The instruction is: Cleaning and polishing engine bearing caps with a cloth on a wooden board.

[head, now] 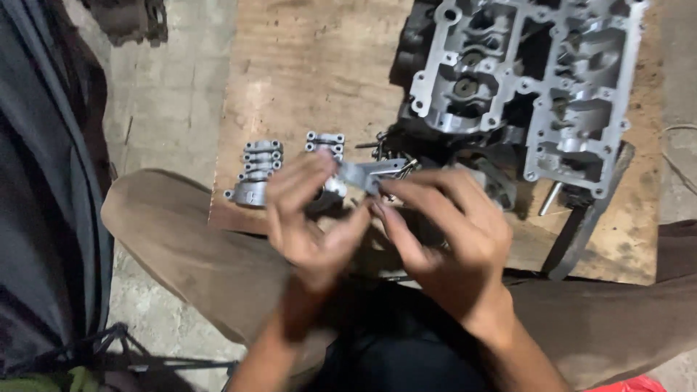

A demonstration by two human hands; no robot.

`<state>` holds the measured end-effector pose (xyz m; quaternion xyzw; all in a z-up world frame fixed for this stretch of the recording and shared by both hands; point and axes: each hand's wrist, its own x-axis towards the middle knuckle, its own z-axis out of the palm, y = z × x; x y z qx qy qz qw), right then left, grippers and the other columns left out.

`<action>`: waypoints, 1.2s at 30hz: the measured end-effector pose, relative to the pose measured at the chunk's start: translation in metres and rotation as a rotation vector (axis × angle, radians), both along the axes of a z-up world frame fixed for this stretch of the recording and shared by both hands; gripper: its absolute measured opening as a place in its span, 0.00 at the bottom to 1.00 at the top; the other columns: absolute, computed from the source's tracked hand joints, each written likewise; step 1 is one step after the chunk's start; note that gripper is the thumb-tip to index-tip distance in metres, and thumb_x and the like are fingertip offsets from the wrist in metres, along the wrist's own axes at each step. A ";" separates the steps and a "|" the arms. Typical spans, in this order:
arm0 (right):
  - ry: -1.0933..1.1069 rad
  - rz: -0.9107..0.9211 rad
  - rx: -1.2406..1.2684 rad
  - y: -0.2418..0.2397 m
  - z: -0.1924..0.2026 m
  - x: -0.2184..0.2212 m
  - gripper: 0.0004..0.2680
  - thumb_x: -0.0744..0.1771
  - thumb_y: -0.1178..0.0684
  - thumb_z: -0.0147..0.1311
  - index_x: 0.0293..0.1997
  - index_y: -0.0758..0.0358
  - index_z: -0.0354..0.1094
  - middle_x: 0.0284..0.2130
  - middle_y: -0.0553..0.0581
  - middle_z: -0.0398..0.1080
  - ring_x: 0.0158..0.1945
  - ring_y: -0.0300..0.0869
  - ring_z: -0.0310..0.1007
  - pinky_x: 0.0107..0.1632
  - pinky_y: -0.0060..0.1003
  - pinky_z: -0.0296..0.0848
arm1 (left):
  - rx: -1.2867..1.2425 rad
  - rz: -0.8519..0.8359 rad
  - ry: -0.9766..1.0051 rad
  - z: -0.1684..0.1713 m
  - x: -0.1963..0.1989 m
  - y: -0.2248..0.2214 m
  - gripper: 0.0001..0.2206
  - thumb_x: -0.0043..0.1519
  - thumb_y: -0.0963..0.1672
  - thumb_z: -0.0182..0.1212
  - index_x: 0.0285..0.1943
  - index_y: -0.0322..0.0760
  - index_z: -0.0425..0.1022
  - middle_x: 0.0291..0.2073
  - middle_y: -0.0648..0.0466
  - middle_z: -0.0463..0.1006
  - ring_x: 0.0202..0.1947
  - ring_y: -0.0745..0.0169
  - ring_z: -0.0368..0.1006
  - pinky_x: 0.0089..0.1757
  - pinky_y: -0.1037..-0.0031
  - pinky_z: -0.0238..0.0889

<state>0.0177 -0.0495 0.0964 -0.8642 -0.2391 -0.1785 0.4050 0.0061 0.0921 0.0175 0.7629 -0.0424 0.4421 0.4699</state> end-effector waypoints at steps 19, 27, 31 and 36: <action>-0.046 0.099 -0.061 0.067 -0.071 0.086 0.06 0.67 0.64 0.54 0.46 0.69 0.72 0.40 0.63 0.73 0.41 0.55 0.76 0.43 0.44 0.74 | 0.325 -0.551 0.438 0.011 0.096 0.145 0.05 0.59 0.36 0.68 0.42 0.30 0.80 0.35 0.48 0.82 0.34 0.51 0.78 0.39 0.67 0.71; 0.001 0.074 -0.219 0.067 -0.089 0.093 0.05 0.69 0.63 0.53 0.43 0.59 0.73 0.33 0.57 0.74 0.38 0.55 0.78 0.39 0.47 0.77 | 0.484 -0.558 0.504 -0.004 0.107 0.152 0.01 0.62 0.40 0.67 0.39 0.39 0.82 0.33 0.53 0.83 0.39 0.49 0.80 0.44 0.62 0.72; 0.031 0.039 -0.253 0.063 -0.093 0.091 0.05 0.68 0.61 0.55 0.41 0.54 0.73 0.33 0.53 0.74 0.39 0.50 0.78 0.38 0.42 0.77 | 0.456 -0.598 0.585 -0.004 0.108 0.150 0.02 0.61 0.39 0.66 0.40 0.37 0.83 0.34 0.51 0.84 0.39 0.47 0.80 0.45 0.62 0.71; 0.058 0.025 -0.215 0.066 -0.084 0.090 0.04 0.68 0.63 0.57 0.41 0.57 0.74 0.35 0.54 0.76 0.40 0.52 0.78 0.37 0.43 0.77 | 0.445 -0.623 0.645 -0.001 0.111 0.151 0.02 0.60 0.40 0.67 0.40 0.39 0.83 0.34 0.52 0.84 0.39 0.50 0.80 0.46 0.63 0.71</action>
